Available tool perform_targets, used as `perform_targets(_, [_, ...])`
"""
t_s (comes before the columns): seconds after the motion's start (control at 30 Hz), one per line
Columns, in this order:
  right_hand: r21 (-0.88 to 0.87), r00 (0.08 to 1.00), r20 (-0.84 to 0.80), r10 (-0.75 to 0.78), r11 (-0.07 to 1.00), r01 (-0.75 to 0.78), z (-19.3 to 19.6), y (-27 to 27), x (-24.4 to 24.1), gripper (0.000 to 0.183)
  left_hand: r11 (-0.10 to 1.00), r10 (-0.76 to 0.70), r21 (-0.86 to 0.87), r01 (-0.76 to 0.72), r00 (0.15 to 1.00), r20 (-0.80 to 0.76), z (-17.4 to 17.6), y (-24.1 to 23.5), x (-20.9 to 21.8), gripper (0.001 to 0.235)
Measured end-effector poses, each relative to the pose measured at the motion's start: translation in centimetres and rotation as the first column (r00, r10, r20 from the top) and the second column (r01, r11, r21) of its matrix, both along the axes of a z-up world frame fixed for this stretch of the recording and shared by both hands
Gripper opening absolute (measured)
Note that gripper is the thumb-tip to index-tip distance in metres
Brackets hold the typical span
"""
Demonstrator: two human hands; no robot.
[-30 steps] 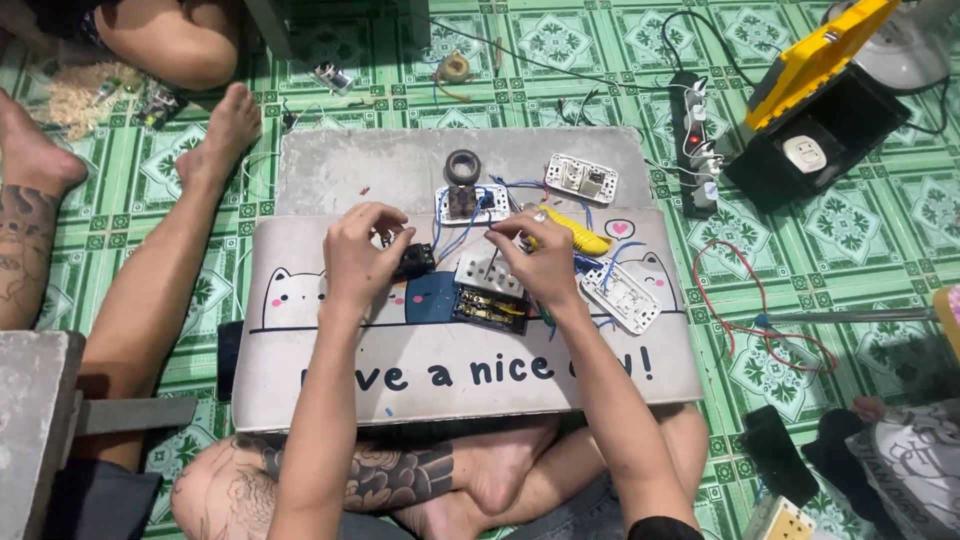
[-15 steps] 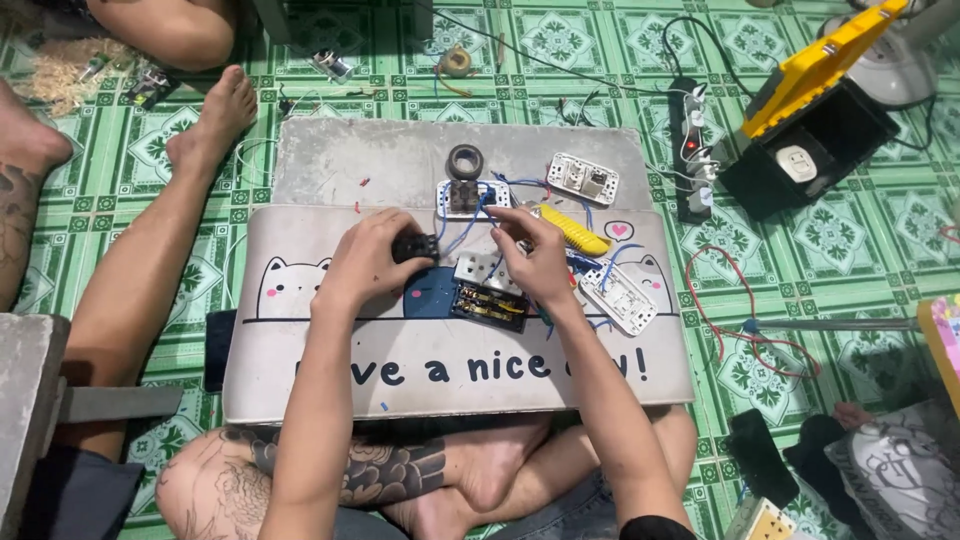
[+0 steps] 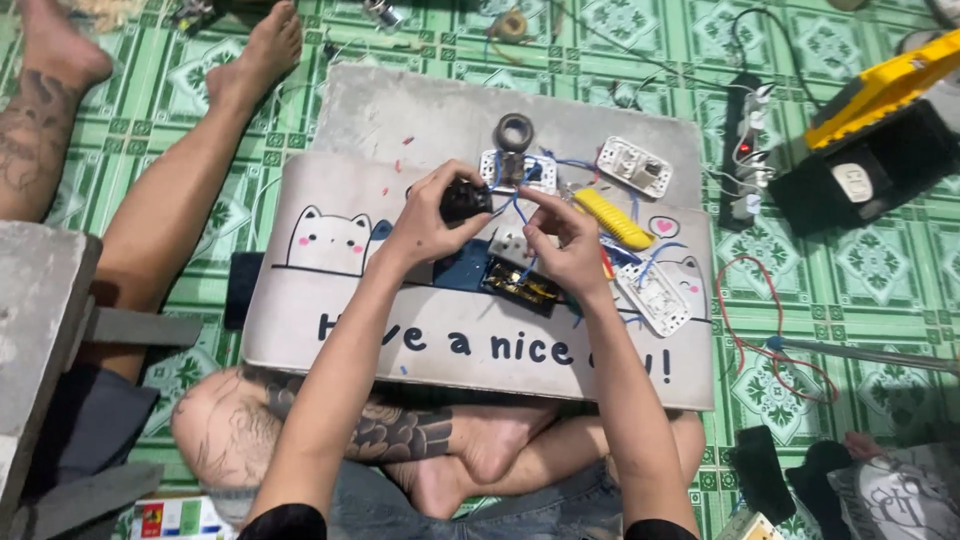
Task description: The person sits on the floor and connects blue wires to a white electrical socket and a black switch using a screwdriver and a yellow wire stripper. They strip wire ends, insert them into terminals, and tighten screws to secure the connections.
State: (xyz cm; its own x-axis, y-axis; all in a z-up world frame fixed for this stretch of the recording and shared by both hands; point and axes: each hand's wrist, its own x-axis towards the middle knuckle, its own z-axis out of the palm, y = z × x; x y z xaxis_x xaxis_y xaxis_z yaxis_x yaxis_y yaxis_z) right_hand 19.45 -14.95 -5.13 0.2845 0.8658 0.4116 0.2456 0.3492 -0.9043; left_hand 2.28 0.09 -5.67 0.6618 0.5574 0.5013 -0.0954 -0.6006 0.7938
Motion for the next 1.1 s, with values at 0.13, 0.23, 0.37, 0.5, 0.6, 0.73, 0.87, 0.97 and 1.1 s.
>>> perform_targets(0.13, [-0.016,1.0,0.01,0.027,1.0,-0.026,-0.2,0.1,0.0,0.047,1.0,0.0,0.021,0.0,1.0,0.026,0.8,-0.4,-0.2,0.037])
perform_targets(0.23, [-0.044,0.998,0.058,0.031,0.999,-0.029,0.5,0.0,-0.2,0.046,0.999,-0.04,0.009,0.04,0.999,0.02,1.3,-0.4,-0.3,0.041])
perform_targets(0.37, [-0.084,0.995,0.061,0.085,0.993,-0.079,1.1,-0.2,-0.2,0.045,0.992,-0.123,-0.012,0.124,0.992,0.038,0.4,0.1,-0.2,0.035])
perform_targets(0.5, [-0.12,0.989,0.095,0.117,0.987,-0.105,3.0,-0.5,-1.0,0.045,0.984,-0.16,-0.077,0.164,0.985,0.058,-0.6,1.0,-0.3,0.034])
perform_targets(0.6, [-0.111,0.975,0.193,0.112,0.99,-0.092,2.8,-0.4,-1.2,0.037,0.966,-0.191,-0.17,0.196,0.981,0.046,-0.1,0.7,-0.5,0.037])
perform_targets(0.73, [-0.16,0.965,0.231,0.121,0.983,-0.085,2.9,-0.3,-0.7,0.039,0.959,-0.219,-0.177,0.219,0.975,0.021,-0.1,0.8,-0.6,0.037])
perform_targets(0.87, [-0.227,0.963,0.233,0.137,0.97,-0.083,3.5,-0.7,-0.9,0.038,0.955,-0.237,-0.177,0.236,0.971,0.02,0.1,0.9,-0.6,0.036])
perform_targets(0.97, [-0.253,0.958,0.242,0.152,0.964,-0.089,2.7,-0.5,-0.5,0.036,0.954,-0.248,-0.167,0.247,0.969,0.015,0.3,0.9,-0.5,0.035])
perform_targets(1.1, [-0.277,0.959,0.224,0.172,0.955,-0.106,2.8,-0.7,-0.4,0.037,0.953,-0.262,-0.153,0.261,0.965,0.014,0.2,0.7,-0.4,0.03])
